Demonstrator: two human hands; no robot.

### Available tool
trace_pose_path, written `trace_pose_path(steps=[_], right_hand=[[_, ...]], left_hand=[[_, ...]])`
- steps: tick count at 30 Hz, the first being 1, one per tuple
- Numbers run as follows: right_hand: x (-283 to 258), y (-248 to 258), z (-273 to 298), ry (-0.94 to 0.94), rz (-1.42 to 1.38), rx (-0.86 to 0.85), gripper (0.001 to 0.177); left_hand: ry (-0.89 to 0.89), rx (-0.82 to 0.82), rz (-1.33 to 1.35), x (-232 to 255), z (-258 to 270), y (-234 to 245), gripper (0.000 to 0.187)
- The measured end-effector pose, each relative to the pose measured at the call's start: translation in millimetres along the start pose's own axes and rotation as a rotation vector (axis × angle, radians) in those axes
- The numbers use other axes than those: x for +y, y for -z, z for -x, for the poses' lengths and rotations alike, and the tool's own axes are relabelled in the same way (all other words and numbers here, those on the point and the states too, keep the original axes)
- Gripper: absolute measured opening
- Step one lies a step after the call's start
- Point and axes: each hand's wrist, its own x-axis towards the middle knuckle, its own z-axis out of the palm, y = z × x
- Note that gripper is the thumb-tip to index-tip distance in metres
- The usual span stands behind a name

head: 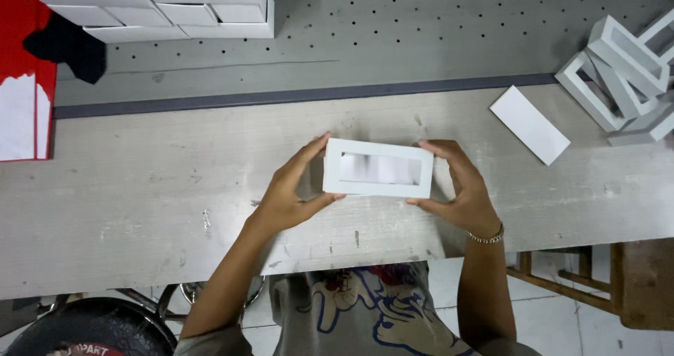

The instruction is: The person assembles white cardboard boxes by hand on a workbench. They fold the flaps of flat-packed box components into shape, tuck the tabs into slots, and then insert a smaller inner box into the larger outer box. The finished boxes are stacked on the table.

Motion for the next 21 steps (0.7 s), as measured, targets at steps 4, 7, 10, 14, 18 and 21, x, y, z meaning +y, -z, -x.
trace_pose_path(steps=[4,7,10,14,18,21], right_hand=[[-3.0,7.2,-2.0,-0.068,0.016,-0.063,0.087],[-5.7,6.9,-4.2,-0.128,0.077,-0.141,0.078],[-4.0,5.2,-5.7,-0.139,0.119,-0.179,0.078],[-3.1,2.3,-4.5,-0.138,0.126,-0.162,0.077],[3.1,0.1,-3.9,-0.124,0.163,-0.148,0.078],[-0.7,-3.2,-5.5,-0.119,0.204,-0.136,0.077]], left_hand=[[0.008,-0.031,-0.018,4.0,-1.9,0.5,0.096],[0.015,-0.107,-0.022,2.8,1.4,0.6,0.084],[-0.018,-0.116,-0.069,3.9,0.5,0.4,0.072],[-0.028,-0.111,-0.035,1.7,-0.9,1.8,0.068],[-0.019,-0.079,0.042,-1.6,-0.3,0.6,0.063],[-0.013,-0.061,0.064,-4.8,0.6,-0.7,0.058]])
